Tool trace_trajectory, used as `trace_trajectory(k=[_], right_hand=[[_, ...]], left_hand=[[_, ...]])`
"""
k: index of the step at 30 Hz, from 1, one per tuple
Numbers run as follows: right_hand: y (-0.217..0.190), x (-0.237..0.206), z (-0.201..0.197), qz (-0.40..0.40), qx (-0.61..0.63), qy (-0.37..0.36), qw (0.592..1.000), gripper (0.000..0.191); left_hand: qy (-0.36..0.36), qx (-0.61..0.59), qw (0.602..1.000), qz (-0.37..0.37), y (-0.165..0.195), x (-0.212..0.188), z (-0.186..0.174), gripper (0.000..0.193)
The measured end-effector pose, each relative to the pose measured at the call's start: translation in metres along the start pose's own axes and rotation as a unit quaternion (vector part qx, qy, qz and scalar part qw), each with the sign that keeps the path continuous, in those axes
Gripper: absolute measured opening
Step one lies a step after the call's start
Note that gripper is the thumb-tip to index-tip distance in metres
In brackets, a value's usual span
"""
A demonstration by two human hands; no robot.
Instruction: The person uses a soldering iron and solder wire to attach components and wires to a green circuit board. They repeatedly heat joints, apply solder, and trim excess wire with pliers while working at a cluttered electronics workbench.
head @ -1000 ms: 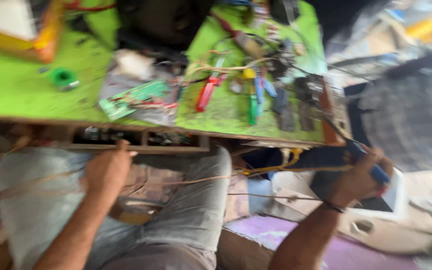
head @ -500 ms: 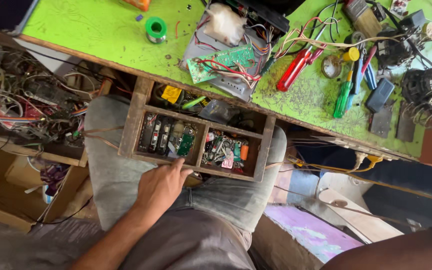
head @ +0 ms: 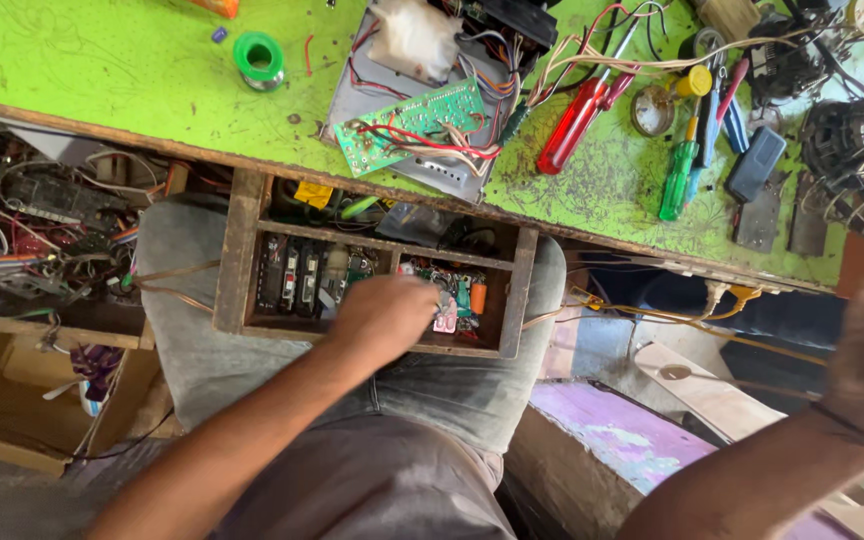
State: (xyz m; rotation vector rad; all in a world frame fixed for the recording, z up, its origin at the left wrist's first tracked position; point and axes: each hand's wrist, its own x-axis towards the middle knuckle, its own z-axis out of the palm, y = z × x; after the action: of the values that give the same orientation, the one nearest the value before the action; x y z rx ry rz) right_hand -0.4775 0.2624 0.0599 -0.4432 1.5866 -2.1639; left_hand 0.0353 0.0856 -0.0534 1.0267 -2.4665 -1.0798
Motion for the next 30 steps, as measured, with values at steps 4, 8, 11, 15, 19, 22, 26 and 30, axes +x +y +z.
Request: trace_trajectory(k=[4,8,11,15,19,22,26,30], right_hand=[[0.019,-0.037,0.024,0.006,-0.024,0.012,1.0,0.023],[0.026,-0.07,0.036,-0.017,-0.084,-0.057,0.995,0.023],[0.036,-0.086,0.048,-0.046,-0.176,-0.046,0.982,0.021],[0.052,-0.115,0.07,-0.092,-0.256,-0.06,0.96,0.017],[0.072,-0.15,0.102,-0.121,-0.327,-0.108,0.931,0.012],[0.108,-0.189,0.131,-0.074,-0.437,-0.221,0.869,0.018],[0.158,-0.232,0.164,-0.092,-0.493,-0.303,0.81,0.019],[0.191,-0.248,0.189,-0.146,-0.529,-0.362,0.753,0.012]], left_hand=[[-0.094,0.208,0.973,0.041,0.024,0.031,0.021,0.009],[-0.08,0.246,0.962,0.086,0.031,0.043,0.016,0.01],[-0.046,0.235,0.969,0.061,0.027,0.043,0.005,0.008],[-0.006,0.214,0.973,0.082,0.027,0.045,-0.001,0.008],[-0.102,0.22,0.97,0.017,0.031,0.053,-0.003,0.008],[-0.036,0.201,0.977,0.068,0.033,0.056,-0.006,0.01],[-0.114,0.235,0.963,0.067,0.035,0.055,-0.007,0.011],[-0.156,0.24,0.958,-0.018,0.041,0.056,-0.003,0.012]])
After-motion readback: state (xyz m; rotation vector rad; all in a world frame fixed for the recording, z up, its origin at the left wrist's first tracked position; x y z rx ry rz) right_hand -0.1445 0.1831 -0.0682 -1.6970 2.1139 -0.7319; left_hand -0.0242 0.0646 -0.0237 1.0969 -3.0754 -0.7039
